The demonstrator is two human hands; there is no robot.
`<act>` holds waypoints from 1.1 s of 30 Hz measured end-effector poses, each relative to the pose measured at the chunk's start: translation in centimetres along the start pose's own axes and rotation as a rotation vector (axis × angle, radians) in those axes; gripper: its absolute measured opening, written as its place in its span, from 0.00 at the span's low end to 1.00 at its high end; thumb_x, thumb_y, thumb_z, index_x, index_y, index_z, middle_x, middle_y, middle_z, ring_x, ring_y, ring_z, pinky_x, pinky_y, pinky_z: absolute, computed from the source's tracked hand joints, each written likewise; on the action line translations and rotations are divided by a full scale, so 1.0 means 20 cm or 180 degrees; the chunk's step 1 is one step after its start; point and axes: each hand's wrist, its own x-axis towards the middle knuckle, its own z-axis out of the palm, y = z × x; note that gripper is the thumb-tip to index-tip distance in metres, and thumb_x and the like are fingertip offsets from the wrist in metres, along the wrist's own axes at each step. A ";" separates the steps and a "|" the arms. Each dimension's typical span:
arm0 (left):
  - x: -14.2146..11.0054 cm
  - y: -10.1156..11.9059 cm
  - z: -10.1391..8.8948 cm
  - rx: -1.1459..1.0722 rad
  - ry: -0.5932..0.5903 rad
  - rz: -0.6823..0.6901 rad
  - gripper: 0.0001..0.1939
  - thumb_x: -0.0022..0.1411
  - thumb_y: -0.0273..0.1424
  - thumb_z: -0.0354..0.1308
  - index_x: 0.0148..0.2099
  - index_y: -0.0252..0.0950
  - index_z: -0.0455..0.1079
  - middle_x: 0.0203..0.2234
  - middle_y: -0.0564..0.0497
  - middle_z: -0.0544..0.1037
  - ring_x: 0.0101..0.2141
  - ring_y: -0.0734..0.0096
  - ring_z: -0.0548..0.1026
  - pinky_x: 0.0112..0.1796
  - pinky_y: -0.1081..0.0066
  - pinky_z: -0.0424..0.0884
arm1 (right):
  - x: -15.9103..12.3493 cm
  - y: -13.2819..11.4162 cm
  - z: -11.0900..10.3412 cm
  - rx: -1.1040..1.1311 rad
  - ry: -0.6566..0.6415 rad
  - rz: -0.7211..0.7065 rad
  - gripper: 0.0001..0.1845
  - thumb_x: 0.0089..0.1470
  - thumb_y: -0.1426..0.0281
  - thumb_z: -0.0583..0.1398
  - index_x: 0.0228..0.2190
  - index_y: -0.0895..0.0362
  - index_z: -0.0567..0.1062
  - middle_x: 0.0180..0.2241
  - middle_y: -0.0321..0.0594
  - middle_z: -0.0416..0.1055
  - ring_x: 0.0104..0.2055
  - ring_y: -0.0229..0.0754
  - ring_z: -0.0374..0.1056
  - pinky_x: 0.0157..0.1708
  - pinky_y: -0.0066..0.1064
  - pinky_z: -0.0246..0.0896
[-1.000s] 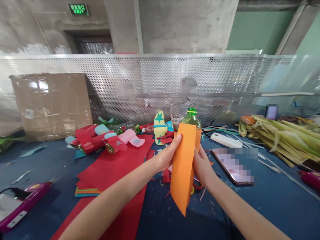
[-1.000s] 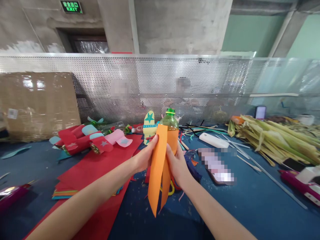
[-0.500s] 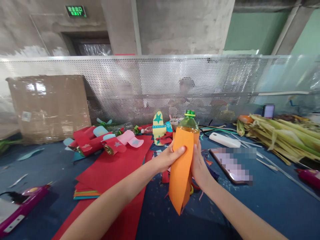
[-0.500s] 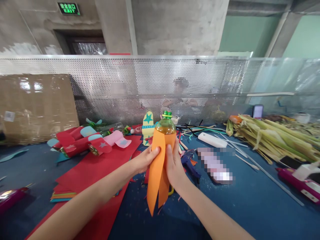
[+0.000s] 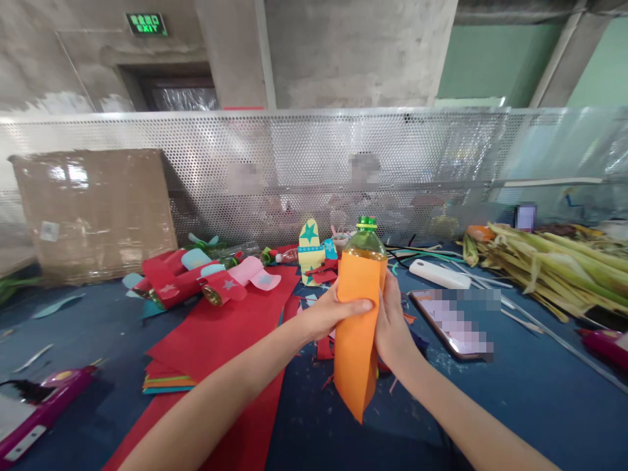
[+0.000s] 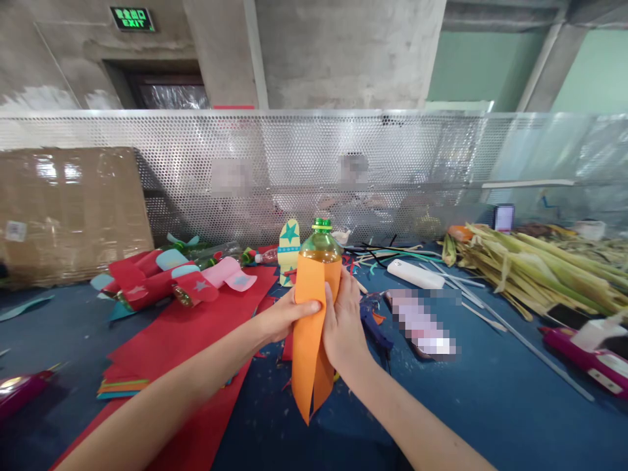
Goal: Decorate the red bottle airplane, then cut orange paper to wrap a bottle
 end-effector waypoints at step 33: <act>0.03 0.07 -0.03 -0.0346 0.1142 0.0701 0.32 0.38 0.35 0.72 0.47 0.37 0.67 0.37 0.49 0.77 0.33 0.68 0.76 0.37 0.68 0.73 | 0.01 -0.02 -0.02 -0.1061 -0.0443 -0.1227 0.25 0.56 0.74 0.55 0.55 0.46 0.62 0.54 0.45 0.62 0.57 0.50 0.59 0.55 0.52 0.59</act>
